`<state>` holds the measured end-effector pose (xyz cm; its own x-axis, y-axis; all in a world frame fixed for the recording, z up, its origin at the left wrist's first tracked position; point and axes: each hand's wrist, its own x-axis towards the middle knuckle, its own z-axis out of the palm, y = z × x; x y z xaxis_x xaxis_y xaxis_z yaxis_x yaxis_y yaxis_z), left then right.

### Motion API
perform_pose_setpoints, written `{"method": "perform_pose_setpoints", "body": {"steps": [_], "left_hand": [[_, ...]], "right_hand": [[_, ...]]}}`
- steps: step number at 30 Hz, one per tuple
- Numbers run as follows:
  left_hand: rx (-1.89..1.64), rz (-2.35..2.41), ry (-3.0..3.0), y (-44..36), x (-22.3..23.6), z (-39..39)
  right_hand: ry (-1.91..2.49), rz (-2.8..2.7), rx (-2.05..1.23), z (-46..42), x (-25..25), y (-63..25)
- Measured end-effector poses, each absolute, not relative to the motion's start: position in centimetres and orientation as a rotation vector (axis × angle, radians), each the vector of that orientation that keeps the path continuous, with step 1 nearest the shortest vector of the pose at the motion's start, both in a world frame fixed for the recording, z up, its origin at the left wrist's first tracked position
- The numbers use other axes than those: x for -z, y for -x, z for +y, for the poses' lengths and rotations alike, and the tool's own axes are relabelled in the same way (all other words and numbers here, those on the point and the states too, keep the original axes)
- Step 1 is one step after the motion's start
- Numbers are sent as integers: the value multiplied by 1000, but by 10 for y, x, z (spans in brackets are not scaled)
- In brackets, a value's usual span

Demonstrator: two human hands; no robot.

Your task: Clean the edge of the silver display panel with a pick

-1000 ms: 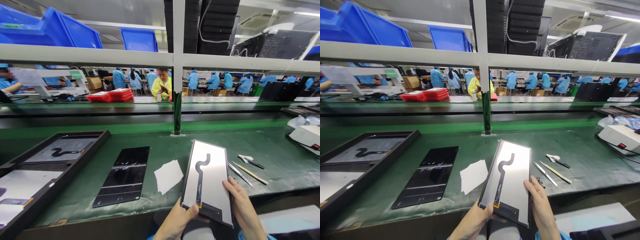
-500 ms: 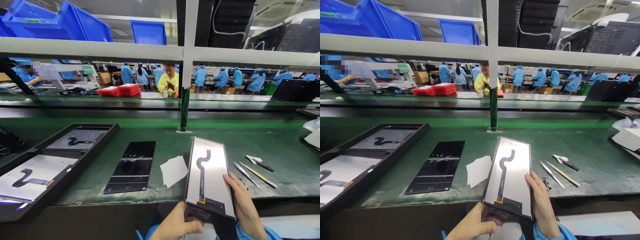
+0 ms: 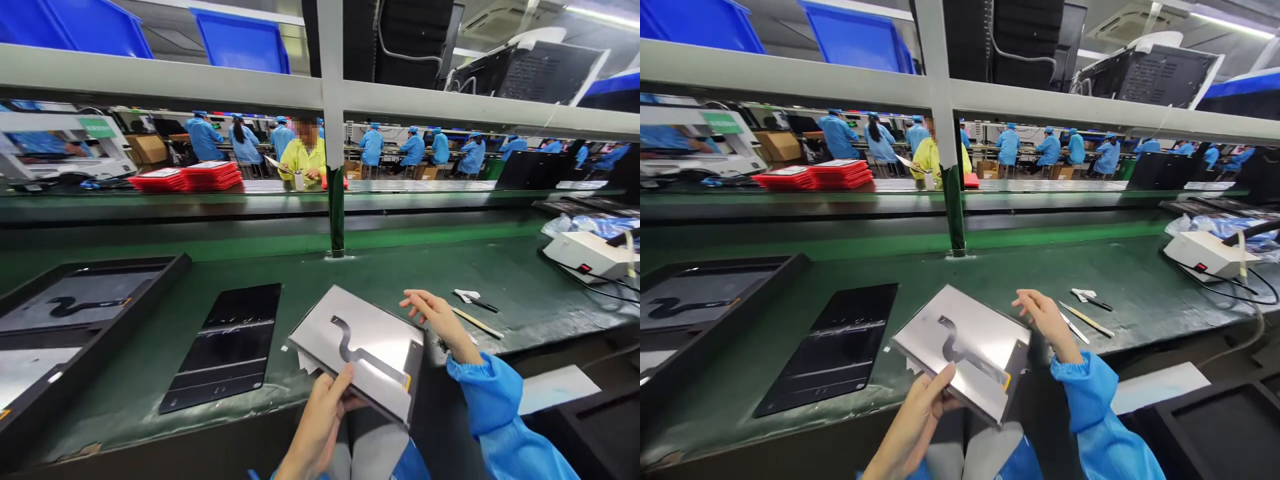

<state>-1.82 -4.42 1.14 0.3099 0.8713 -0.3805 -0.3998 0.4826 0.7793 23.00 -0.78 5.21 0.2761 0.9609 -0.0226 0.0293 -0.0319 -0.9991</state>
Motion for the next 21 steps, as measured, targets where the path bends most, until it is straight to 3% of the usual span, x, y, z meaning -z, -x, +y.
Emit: {"method": "perform_pose_setpoints", "body": {"steps": [4,11,21], "left_hand": [[-1048,904,-392,-3,-1,-53],[-1104,845,-309,-29,-2,-58],[-517,893,-782,11,7,-61]], "right_hand": [[1421,-950,-697,-41,-44,-242],[1544,-948,-640,-114,2,-225],[1641,-1035,-553,-141,39,-222]]}}
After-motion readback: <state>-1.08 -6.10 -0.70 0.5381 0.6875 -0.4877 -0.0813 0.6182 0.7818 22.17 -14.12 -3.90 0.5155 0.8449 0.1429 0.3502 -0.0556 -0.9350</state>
